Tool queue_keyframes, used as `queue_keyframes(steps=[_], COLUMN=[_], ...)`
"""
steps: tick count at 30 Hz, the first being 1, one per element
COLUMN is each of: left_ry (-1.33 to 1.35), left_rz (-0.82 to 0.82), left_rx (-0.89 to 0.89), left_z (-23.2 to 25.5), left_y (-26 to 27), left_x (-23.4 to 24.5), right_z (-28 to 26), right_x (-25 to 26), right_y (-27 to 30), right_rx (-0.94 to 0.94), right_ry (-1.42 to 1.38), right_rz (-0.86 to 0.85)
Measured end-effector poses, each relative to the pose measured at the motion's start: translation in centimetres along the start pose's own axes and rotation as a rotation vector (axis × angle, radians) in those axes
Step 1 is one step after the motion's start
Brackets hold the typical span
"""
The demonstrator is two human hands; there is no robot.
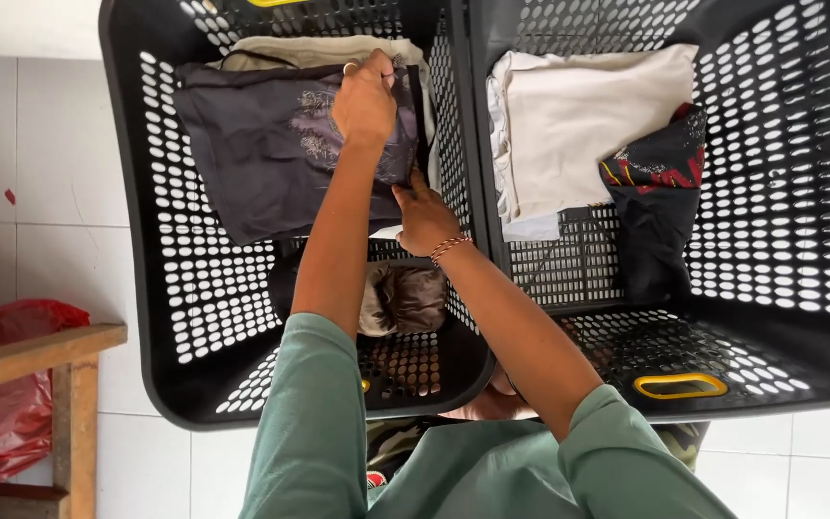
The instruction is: Folding and sorting various items of clothing into laundry baskets while sitting on the floor.
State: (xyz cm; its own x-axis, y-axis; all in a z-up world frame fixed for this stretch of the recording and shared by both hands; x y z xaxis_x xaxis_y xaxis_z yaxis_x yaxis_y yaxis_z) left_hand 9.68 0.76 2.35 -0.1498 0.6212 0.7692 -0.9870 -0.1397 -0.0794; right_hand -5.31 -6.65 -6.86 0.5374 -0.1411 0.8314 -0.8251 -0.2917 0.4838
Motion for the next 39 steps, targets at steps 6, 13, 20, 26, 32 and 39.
queue_keyframes(steps=[6,13,20,26,32,39], left_ry=[0.152,0.306,-0.322,-0.4,-0.099,0.207], left_rz=[0.307,-0.004,0.109,-0.157,-0.456,-0.866], left_rx=[-0.266,-0.364,-0.039,0.08,0.165,0.029], left_z=[4.8,4.0,-4.9,-9.1,-5.0,11.7], left_y=[1.9,4.5,7.0,4.3,8.6,22.7], left_x=[4.3,0.0,-3.2,-7.5,-2.0,3.5], right_z=[0.4,0.2,0.2,-0.9,6.4,32.5], right_x=[0.9,0.2,-0.9,8.6,18.6,6.5], right_y=[0.9,1.3,0.2,3.8,12.7,12.9], right_rx=[-0.118,-0.113,-0.065,0.117,0.092,-0.728], right_ry=[-0.025,0.037,0.021,-0.186,-0.763,-0.349], right_rz=[-0.064,-0.191,-0.051,0.46,1.099,1.076])
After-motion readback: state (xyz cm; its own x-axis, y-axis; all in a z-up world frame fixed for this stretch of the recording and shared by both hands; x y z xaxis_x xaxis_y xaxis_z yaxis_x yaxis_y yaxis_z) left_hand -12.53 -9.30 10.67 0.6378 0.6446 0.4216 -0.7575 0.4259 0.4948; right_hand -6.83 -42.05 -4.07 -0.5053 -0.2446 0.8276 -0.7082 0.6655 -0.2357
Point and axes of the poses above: each hand's wrist, its own y-axis away from the middle knuckle, its own x-axis out of the back of the hand, z = x × y, the point moved 10 cm from there along -y, towards the middle knuckle, and after that the axes turned 10 degrees about y, right-handed, at the moved point
